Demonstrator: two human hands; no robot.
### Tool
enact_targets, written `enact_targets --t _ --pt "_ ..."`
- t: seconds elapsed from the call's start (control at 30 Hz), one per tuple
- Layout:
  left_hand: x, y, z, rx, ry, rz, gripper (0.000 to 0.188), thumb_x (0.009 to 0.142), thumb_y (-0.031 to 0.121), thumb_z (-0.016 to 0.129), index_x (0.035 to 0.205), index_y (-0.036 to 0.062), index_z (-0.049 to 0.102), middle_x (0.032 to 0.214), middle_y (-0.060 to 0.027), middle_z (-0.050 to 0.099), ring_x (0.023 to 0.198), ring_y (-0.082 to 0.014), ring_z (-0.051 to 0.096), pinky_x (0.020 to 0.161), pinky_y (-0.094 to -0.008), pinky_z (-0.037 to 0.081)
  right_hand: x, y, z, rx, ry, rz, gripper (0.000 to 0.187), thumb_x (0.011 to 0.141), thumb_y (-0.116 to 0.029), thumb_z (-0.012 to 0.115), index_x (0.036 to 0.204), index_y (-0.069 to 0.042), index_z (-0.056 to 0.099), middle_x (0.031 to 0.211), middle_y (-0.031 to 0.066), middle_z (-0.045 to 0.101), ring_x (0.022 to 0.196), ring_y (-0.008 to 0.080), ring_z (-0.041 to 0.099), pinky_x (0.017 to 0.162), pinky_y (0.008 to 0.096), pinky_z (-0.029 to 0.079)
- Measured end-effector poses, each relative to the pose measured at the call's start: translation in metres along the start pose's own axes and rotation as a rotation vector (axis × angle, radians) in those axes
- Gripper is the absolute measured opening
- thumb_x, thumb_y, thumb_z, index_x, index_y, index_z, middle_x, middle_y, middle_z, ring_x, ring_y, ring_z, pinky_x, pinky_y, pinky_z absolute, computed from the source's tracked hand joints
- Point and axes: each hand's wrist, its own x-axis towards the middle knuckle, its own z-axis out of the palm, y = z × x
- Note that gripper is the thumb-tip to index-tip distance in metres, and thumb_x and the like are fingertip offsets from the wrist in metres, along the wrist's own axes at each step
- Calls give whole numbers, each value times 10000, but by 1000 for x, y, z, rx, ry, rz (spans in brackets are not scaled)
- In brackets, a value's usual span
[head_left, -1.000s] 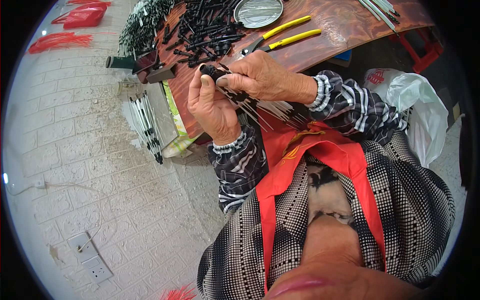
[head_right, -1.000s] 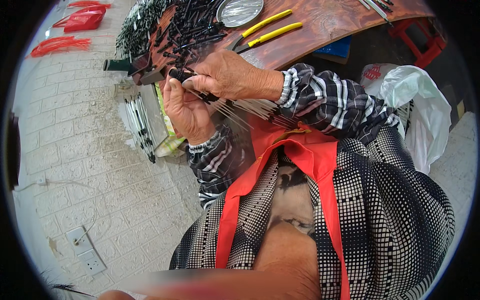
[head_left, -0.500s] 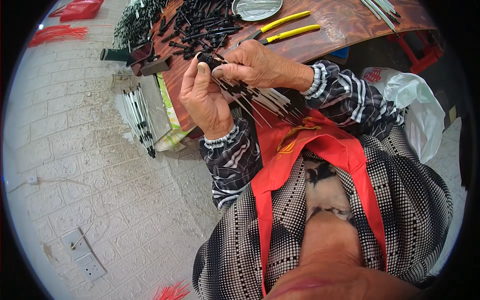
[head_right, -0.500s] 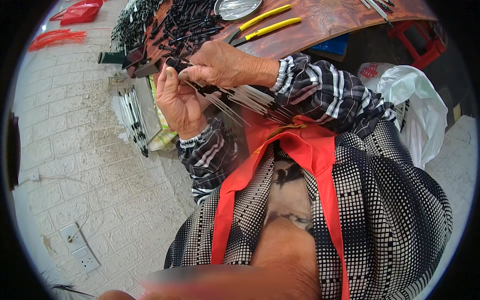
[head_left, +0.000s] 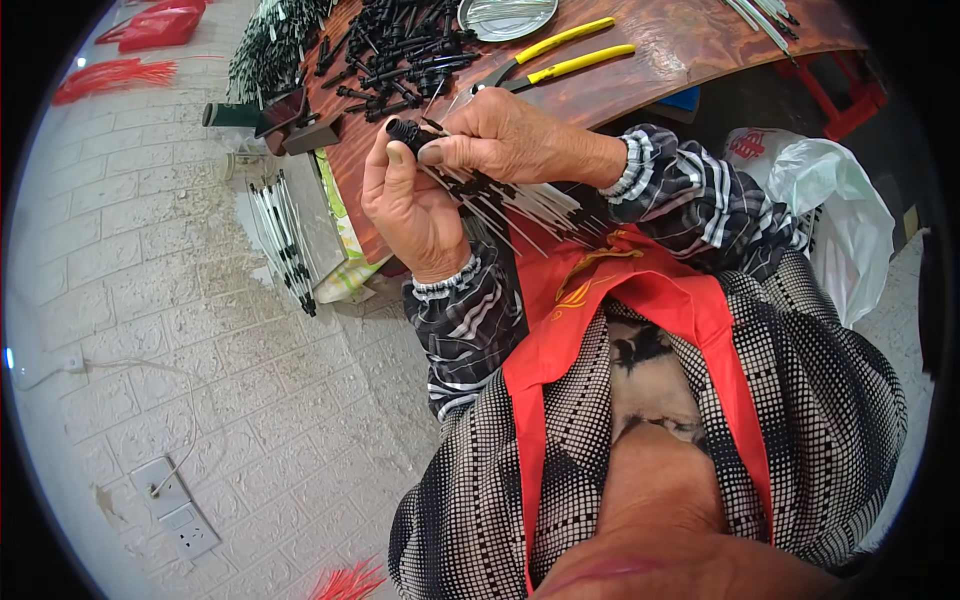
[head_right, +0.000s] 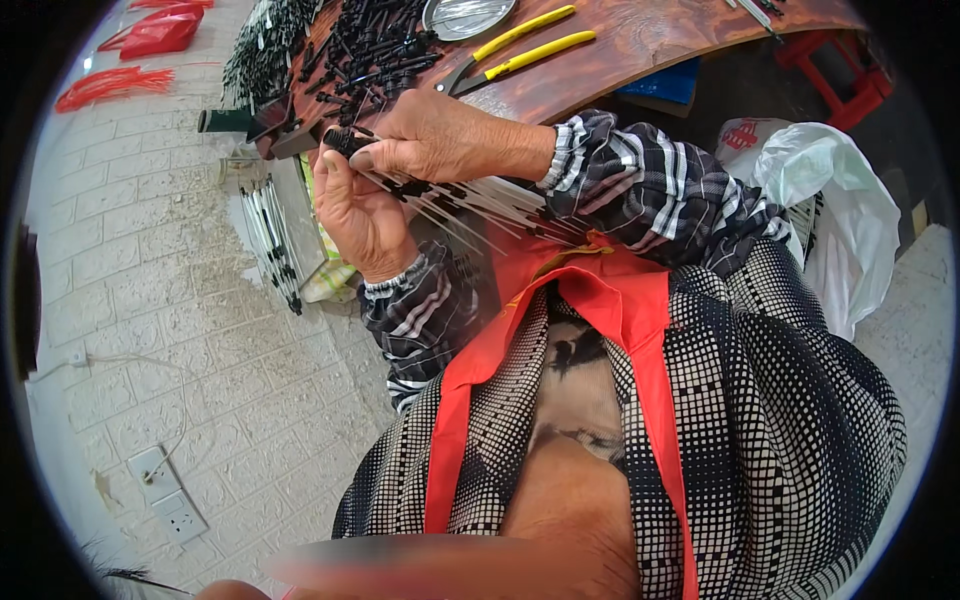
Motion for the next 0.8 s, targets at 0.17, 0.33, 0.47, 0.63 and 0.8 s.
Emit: enact_targets --t 0.17,0.33,0.47,0.63,0.8 --pt "-7 2 5 11 -23 49 247 905 76 618 1108 -56 574 981 -95 647 878 -174 630 817 -287 519 -3 -5 4 -26 48 -25 377 912 -278 592 700 33 599 566 100 545 508 183 512 501 324 417" --pt "-12 6 9 33 -1 79 238 888 65 630 1091 -48 580 974 -97 647 868 -178 630 816 -291 517 -2 -6 11 -153 116 -152 376 907 -291 600 724 38 592 571 138 518 505 221 501 502 339 409" --pt "-13 8 1 52 75 62 233 876 59 633 1083 -38 584 962 -95 648 856 -177 629 813 -295 517 -5 -10 12 -162 101 -130 370 901 -296 604 748 40 592 585 156 512 511 257 496 509 351 411" --pt "-14 9 -7 64 74 68 249 882 92 642 1088 -35 583 947 -101 652 851 -187 633 810 -301 519 -8 -27 11 -150 54 -43 345 880 -290 623 769 35 600 608 178 532 537 303 534 521 372 423" --pt "-18 12 2 84 51 119 268 888 137 648 1082 -33 576 909 -131 663 839 -262 659 790 -356 538 -16 -28 17 -231 102 -81 307 857 -276 644 800 24 611 654 195 565 580 336 576 533 389 436"
